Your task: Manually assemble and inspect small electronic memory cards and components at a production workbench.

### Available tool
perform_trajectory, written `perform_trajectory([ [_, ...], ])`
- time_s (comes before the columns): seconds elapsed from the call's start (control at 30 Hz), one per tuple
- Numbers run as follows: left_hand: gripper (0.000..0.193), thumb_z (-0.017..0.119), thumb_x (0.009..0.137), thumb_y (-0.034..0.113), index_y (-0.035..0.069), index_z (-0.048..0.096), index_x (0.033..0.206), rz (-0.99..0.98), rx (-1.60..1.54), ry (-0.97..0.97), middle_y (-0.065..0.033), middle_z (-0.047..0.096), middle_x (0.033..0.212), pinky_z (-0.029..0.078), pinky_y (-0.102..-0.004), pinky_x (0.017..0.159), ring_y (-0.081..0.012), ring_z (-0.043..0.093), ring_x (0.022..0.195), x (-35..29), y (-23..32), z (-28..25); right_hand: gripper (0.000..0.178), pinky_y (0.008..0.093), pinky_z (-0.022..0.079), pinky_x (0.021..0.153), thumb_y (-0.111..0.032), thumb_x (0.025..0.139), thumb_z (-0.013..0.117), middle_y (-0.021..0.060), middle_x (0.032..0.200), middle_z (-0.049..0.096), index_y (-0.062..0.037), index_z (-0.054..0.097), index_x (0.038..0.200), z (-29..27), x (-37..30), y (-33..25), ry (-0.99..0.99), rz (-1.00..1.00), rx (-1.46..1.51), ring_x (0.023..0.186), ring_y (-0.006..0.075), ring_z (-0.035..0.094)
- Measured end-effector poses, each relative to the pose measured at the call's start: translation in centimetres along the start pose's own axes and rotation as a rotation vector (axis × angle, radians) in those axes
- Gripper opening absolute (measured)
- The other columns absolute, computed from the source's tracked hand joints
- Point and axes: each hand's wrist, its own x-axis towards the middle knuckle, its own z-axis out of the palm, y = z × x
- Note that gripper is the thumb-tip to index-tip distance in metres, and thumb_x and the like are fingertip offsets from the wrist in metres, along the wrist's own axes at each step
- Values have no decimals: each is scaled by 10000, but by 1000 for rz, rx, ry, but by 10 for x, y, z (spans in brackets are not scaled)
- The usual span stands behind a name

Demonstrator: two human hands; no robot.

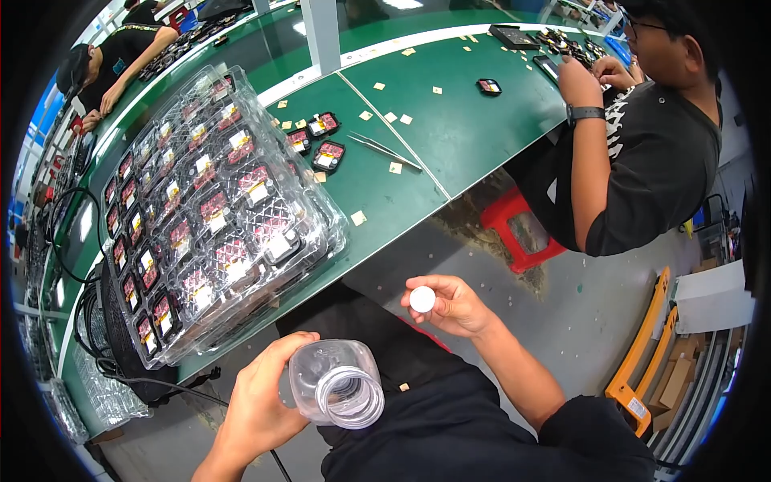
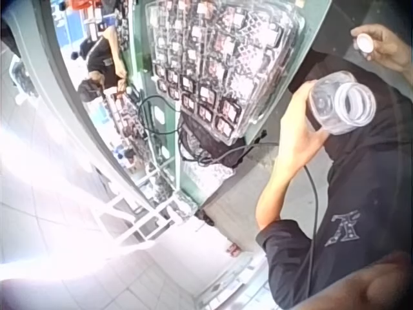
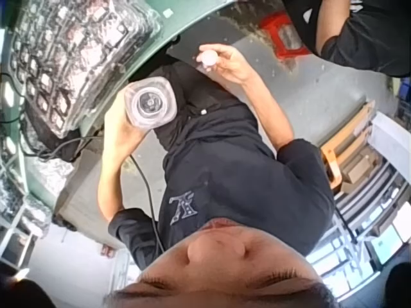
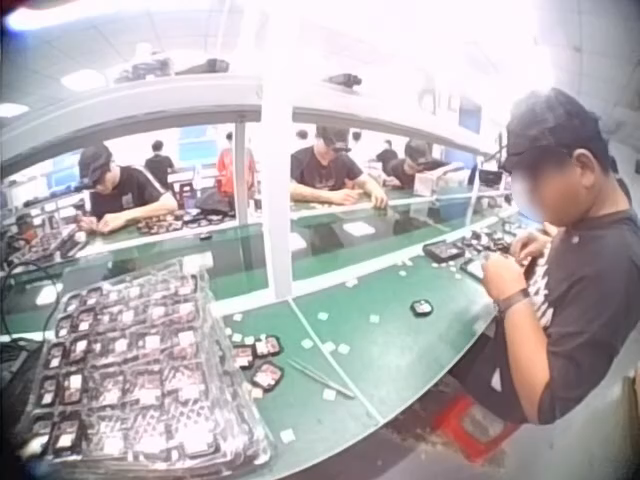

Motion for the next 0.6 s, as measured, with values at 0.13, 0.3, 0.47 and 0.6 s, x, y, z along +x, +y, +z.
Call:
perform_trajectory([
  [0.13, 694, 883, 610, 53, -9, 586, 1235, -8, 3, -1, -144, 702, 1172, 541, -353, 907, -276, 708, 1033, 0, -2, 0, 521, 322, 551, 902, -174, 957, 693, 188, 1255, 647, 17, 519, 1409, 2, 1, -2, -5, -1, 22, 1015, 197, 657],
  [0.3, 701, 904, 609, 82, -7, 585, 1227, -2, 12, -1, -136, 710, 1145, 547, -354, 892, -269, 713, 1003, 2, -2, 1, 519, 294, 560, 862, -206, 963, 686, 179, 1233, 656, 24, 525, 1399, 2, 1, -4, -8, 0, 28, 1000, 197, 655],
  [0.47, 679, 903, 617, 86, -6, 593, 1213, -4, 12, 6, -140, 711, 1127, 553, -357, 876, -279, 717, 978, 2, -1, 1, 492, 320, 569, 895, -165, 993, 642, 214, 1240, 648, 61, 499, 1405, 1, 1, -2, -64, -14, 107, 996, 210, 675],
  [0.6, 659, 908, 621, 93, -3, 607, 1199, 6, 64, -4, -150, 708, 1109, 556, -356, 869, -293, 719, 968, 1, 6, 1, 332, 366, 579, 858, -95, 978, 613, 163, 1057, 722, 8, 626, 1293, -48, -2, 0, 201, 572, -1065, 917, 257, 707],
])
